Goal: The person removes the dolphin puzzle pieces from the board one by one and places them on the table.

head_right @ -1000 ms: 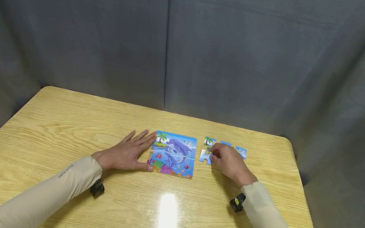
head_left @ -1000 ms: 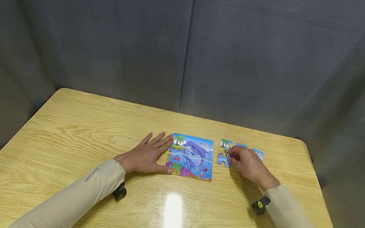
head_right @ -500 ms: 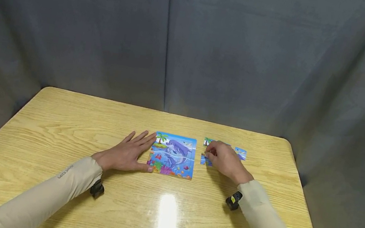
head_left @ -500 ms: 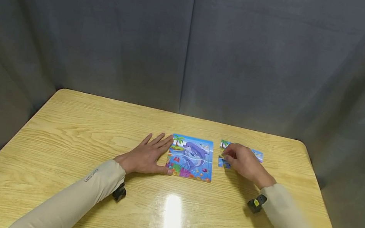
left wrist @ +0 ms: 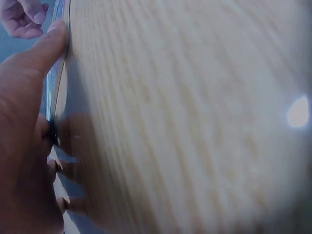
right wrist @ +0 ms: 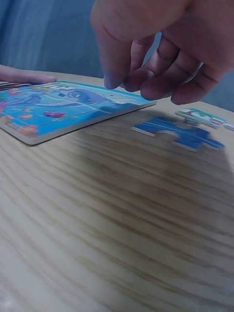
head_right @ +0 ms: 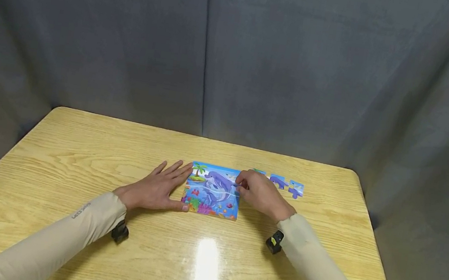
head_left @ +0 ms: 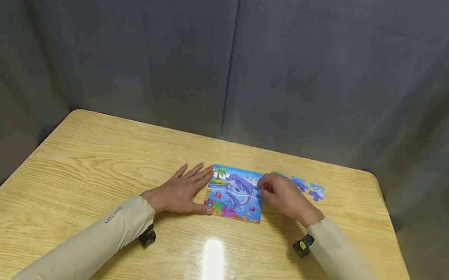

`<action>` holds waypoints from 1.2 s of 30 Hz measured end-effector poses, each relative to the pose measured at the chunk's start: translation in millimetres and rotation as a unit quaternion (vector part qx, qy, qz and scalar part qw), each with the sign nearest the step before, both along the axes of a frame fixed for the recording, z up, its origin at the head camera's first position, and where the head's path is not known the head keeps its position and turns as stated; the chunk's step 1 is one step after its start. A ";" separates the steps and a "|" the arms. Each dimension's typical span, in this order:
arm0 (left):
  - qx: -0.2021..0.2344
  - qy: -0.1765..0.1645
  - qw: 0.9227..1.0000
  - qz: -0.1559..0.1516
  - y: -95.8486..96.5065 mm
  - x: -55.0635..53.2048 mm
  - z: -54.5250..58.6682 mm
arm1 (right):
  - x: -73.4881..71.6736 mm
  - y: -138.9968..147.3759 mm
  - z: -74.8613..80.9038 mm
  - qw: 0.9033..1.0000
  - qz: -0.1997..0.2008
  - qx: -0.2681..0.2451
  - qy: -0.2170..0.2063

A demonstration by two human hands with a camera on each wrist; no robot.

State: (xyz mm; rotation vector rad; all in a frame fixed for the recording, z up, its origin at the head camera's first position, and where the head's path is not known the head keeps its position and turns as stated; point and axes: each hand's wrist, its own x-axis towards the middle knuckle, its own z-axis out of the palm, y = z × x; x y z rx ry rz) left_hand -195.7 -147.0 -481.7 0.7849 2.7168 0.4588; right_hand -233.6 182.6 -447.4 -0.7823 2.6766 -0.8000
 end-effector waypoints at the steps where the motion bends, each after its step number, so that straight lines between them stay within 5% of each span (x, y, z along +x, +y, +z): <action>1: -0.001 0.000 1.000 0.001 0.0 -0.1 0.1 | -0.4 -2.1 -0.4 1.000 0.003 0.000 0.000; 19: 0.000 -0.004 1.000 0.002 -0.2 -0.2 1.4 | -1.6 -46.1 2.0 0.994 0.073 0.039 -0.071; 29: 0.002 -0.007 1.000 0.003 0.8 0.5 3.3 | -12.3 -57.1 8.7 0.985 0.030 0.083 -0.146; 36: 0.002 -0.006 1.000 0.005 0.5 0.1 2.3 | -16.5 -60.4 9.9 0.981 0.018 0.069 -0.181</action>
